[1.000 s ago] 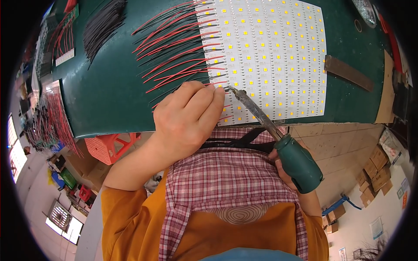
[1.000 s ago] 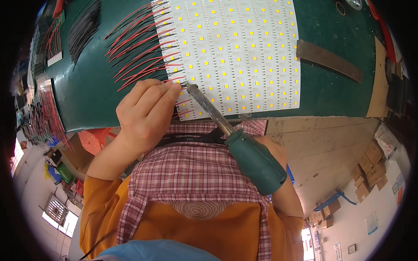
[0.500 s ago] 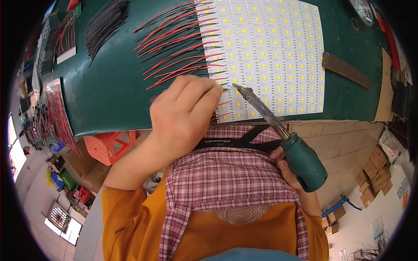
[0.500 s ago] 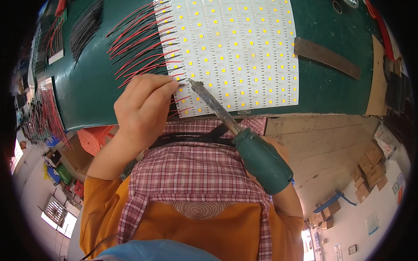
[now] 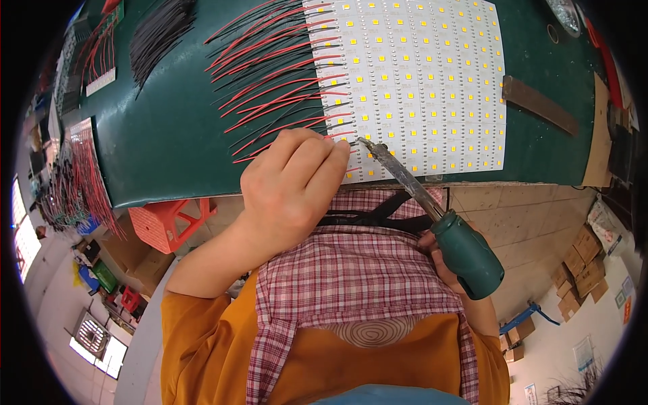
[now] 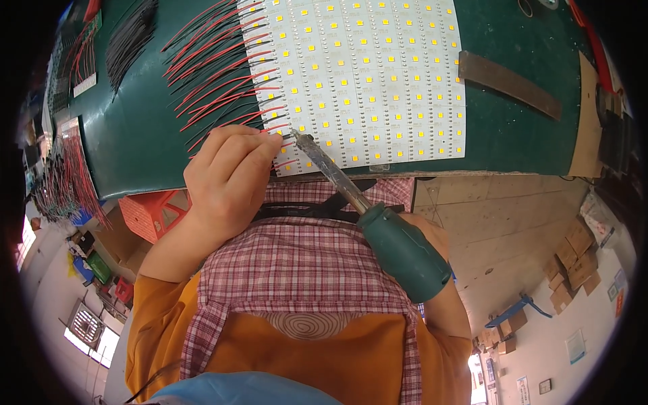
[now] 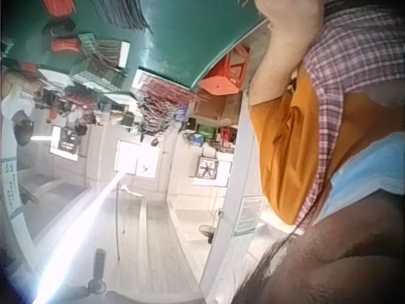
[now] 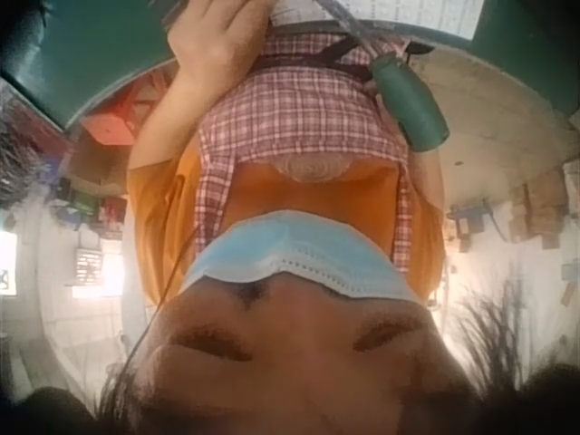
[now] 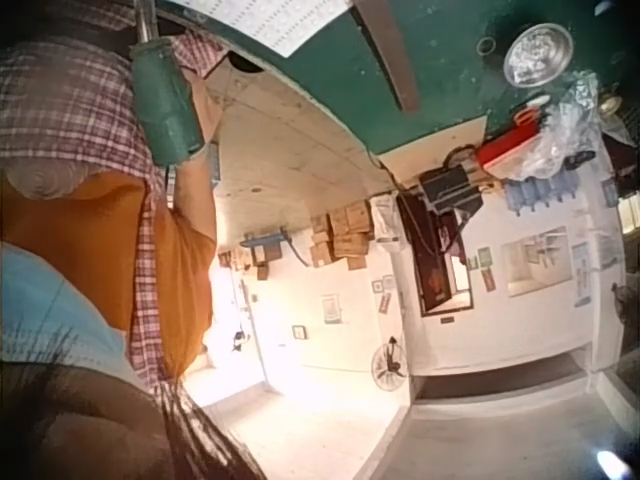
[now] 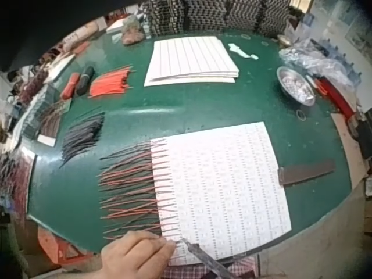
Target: Soldering red and black wires onto an LED circuit board panel.
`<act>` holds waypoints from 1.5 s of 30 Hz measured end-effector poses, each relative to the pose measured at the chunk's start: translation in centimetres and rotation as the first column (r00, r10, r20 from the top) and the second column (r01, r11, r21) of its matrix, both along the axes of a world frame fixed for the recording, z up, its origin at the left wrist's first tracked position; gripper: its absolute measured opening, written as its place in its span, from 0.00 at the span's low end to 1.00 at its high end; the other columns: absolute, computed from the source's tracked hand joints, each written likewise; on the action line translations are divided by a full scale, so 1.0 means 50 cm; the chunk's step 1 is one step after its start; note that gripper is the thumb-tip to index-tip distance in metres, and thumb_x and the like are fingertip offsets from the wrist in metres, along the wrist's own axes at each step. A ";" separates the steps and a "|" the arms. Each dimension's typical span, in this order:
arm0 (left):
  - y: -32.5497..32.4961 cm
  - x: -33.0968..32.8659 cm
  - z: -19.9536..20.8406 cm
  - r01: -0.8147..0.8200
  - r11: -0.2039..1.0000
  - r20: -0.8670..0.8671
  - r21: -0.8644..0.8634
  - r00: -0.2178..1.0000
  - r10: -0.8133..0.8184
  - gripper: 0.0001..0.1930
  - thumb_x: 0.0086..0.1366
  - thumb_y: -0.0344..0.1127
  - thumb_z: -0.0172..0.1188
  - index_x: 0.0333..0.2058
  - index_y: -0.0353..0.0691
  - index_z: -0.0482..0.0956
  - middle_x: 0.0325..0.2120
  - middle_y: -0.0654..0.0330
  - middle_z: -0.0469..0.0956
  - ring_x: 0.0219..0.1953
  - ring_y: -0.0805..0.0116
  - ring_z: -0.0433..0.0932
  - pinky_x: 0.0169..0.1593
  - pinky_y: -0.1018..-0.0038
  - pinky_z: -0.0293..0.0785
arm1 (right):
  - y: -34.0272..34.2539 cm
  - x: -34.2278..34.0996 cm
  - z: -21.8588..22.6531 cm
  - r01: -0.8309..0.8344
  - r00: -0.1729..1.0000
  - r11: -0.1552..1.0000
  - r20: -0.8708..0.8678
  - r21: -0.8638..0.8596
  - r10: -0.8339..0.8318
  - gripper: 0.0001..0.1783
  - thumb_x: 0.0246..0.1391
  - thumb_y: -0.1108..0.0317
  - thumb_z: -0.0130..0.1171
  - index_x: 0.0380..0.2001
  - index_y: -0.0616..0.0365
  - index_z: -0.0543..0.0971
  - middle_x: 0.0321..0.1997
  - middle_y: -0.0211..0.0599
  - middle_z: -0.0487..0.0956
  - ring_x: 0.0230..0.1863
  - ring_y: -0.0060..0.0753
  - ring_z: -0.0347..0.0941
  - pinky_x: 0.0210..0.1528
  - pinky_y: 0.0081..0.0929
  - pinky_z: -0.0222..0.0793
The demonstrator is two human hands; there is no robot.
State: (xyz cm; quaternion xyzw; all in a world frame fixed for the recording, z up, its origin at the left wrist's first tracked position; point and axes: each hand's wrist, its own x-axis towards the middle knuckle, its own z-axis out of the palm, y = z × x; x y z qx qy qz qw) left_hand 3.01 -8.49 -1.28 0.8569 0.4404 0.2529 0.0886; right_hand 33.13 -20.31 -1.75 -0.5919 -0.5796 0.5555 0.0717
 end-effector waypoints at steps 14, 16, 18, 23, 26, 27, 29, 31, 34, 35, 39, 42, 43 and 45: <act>-0.004 0.013 -0.005 -0.040 0.997 -0.043 0.073 0.998 0.043 0.15 0.46 0.20 0.66 0.36 0.34 0.83 0.27 0.61 0.77 0.31 0.62 0.80 0.29 0.72 0.76 | 0.031 -0.019 0.006 -0.108 0.991 0.903 -0.032 0.415 0.133 0.09 0.59 0.70 0.60 0.43 0.58 0.78 0.34 0.37 0.83 0.35 0.28 0.80 0.36 0.26 0.75; -0.005 0.012 -0.003 -0.046 0.997 -0.046 0.067 0.998 0.049 0.15 0.46 0.20 0.66 0.36 0.34 0.82 0.27 0.60 0.77 0.31 0.63 0.80 0.29 0.73 0.76 | 0.001 -0.013 0.001 -0.068 0.998 0.952 0.018 0.300 0.065 0.11 0.61 0.68 0.59 0.45 0.59 0.78 0.36 0.35 0.82 0.37 0.26 0.79 0.38 0.25 0.74; -0.004 0.013 -0.004 -0.048 0.996 -0.045 0.071 0.998 0.051 0.15 0.46 0.20 0.66 0.36 0.34 0.83 0.27 0.61 0.77 0.31 0.63 0.80 0.30 0.73 0.76 | -0.004 -0.012 0.004 -0.044 0.998 0.962 -0.024 0.270 0.052 0.12 0.61 0.69 0.59 0.47 0.60 0.77 0.37 0.35 0.82 0.38 0.27 0.78 0.40 0.25 0.74; -0.011 0.013 0.002 -0.078 0.995 -0.084 0.056 0.993 0.083 0.14 0.47 0.20 0.66 0.35 0.35 0.83 0.28 0.61 0.78 0.32 0.63 0.80 0.31 0.73 0.76 | -0.015 -0.007 -0.008 -0.061 0.996 0.937 -0.035 0.345 0.078 0.16 0.61 0.72 0.60 0.51 0.62 0.75 0.39 0.37 0.81 0.40 0.29 0.78 0.44 0.27 0.74; 0.000 0.002 -0.010 -0.047 0.996 -0.117 0.077 0.992 0.056 0.13 0.47 0.28 0.66 0.36 0.38 0.82 0.32 0.62 0.76 0.35 0.65 0.78 0.29 0.75 0.74 | -0.016 -0.004 -0.011 -0.039 0.995 0.941 -0.069 0.337 0.066 0.17 0.62 0.71 0.60 0.54 0.61 0.73 0.39 0.37 0.81 0.40 0.29 0.78 0.45 0.28 0.74; 0.005 -0.003 -0.013 -0.041 0.997 -0.018 0.068 0.999 0.042 0.13 0.47 0.27 0.66 0.36 0.38 0.82 0.33 0.62 0.77 0.35 0.65 0.78 0.30 0.74 0.74 | -0.023 -0.001 -0.015 -0.024 0.996 0.938 -0.070 0.345 0.051 0.17 0.63 0.71 0.60 0.53 0.62 0.74 0.39 0.37 0.81 0.40 0.29 0.78 0.46 0.28 0.75; 0.008 -0.010 -0.004 -0.028 0.996 0.108 0.082 0.994 0.019 0.13 0.46 0.25 0.65 0.35 0.37 0.82 0.32 0.62 0.78 0.34 0.63 0.79 0.30 0.73 0.75 | -0.018 -0.001 -0.009 -0.008 0.997 0.936 -0.071 0.352 0.035 0.16 0.63 0.71 0.60 0.53 0.62 0.74 0.39 0.37 0.82 0.40 0.29 0.78 0.47 0.29 0.75; -0.015 -0.007 0.004 -0.007 0.998 0.099 0.065 0.995 0.001 0.13 0.46 0.25 0.65 0.35 0.37 0.83 0.31 0.62 0.78 0.33 0.63 0.79 0.30 0.73 0.75 | 0.005 -0.008 0.019 -0.011 0.980 0.969 -0.188 0.247 0.060 0.15 0.62 0.71 0.60 0.51 0.62 0.76 0.39 0.37 0.82 0.41 0.30 0.79 0.48 0.31 0.75; -0.024 -0.003 -0.011 0.008 0.997 0.105 0.082 0.994 -0.016 0.14 0.45 0.25 0.64 0.34 0.36 0.83 0.27 0.62 0.77 0.31 0.64 0.79 0.27 0.73 0.74 | -0.024 -0.003 0.000 -0.021 0.993 0.935 -0.100 0.353 0.061 0.13 0.61 0.71 0.61 0.48 0.62 0.77 0.38 0.38 0.83 0.40 0.31 0.79 0.49 0.32 0.76; -0.025 -0.005 -0.016 0.000 0.996 0.079 0.090 0.997 -0.007 0.14 0.44 0.25 0.65 0.35 0.36 0.83 0.27 0.63 0.77 0.31 0.65 0.79 0.27 0.74 0.73 | -0.022 -0.002 0.000 -0.024 0.993 0.935 -0.101 0.353 0.063 0.13 0.61 0.71 0.61 0.48 0.62 0.77 0.38 0.38 0.83 0.40 0.31 0.79 0.49 0.32 0.76; -0.025 -0.002 -0.021 -0.014 0.992 0.009 0.124 1.000 0.013 0.15 0.45 0.26 0.64 0.35 0.36 0.83 0.27 0.63 0.76 0.32 0.66 0.79 0.26 0.74 0.73 | -0.016 -0.004 0.001 -0.006 0.997 0.938 -0.072 0.348 0.033 0.09 0.60 0.71 0.61 0.42 0.62 0.79 0.36 0.40 0.83 0.37 0.34 0.80 0.49 0.34 0.78; -0.033 0.005 -0.003 -0.034 0.999 -0.027 0.016 0.999 0.035 0.16 0.46 0.19 0.66 0.37 0.36 0.84 0.28 0.61 0.79 0.34 0.61 0.80 0.32 0.71 0.78 | -0.006 -0.010 0.011 -0.050 0.998 0.935 -0.028 0.351 0.063 0.08 0.59 0.72 0.62 0.40 0.63 0.80 0.35 0.41 0.84 0.37 0.35 0.81 0.49 0.34 0.79; -0.033 0.005 -0.002 -0.035 0.999 -0.028 0.016 0.999 0.036 0.16 0.46 0.19 0.66 0.37 0.36 0.84 0.28 0.61 0.79 0.34 0.61 0.80 0.32 0.71 0.78 | -0.003 -0.011 0.013 -0.075 0.996 0.932 -0.013 0.355 0.085 0.07 0.58 0.72 0.62 0.39 0.63 0.80 0.35 0.41 0.84 0.37 0.35 0.81 0.49 0.34 0.79; -0.034 0.006 0.000 -0.033 0.999 -0.048 0.026 0.998 0.034 0.16 0.46 0.20 0.66 0.37 0.36 0.84 0.27 0.61 0.79 0.33 0.61 0.80 0.32 0.71 0.78 | -0.008 -0.009 0.007 -0.076 0.996 0.931 -0.008 0.358 0.085 0.08 0.57 0.73 0.62 0.39 0.63 0.80 0.34 0.41 0.84 0.37 0.36 0.82 0.48 0.33 0.79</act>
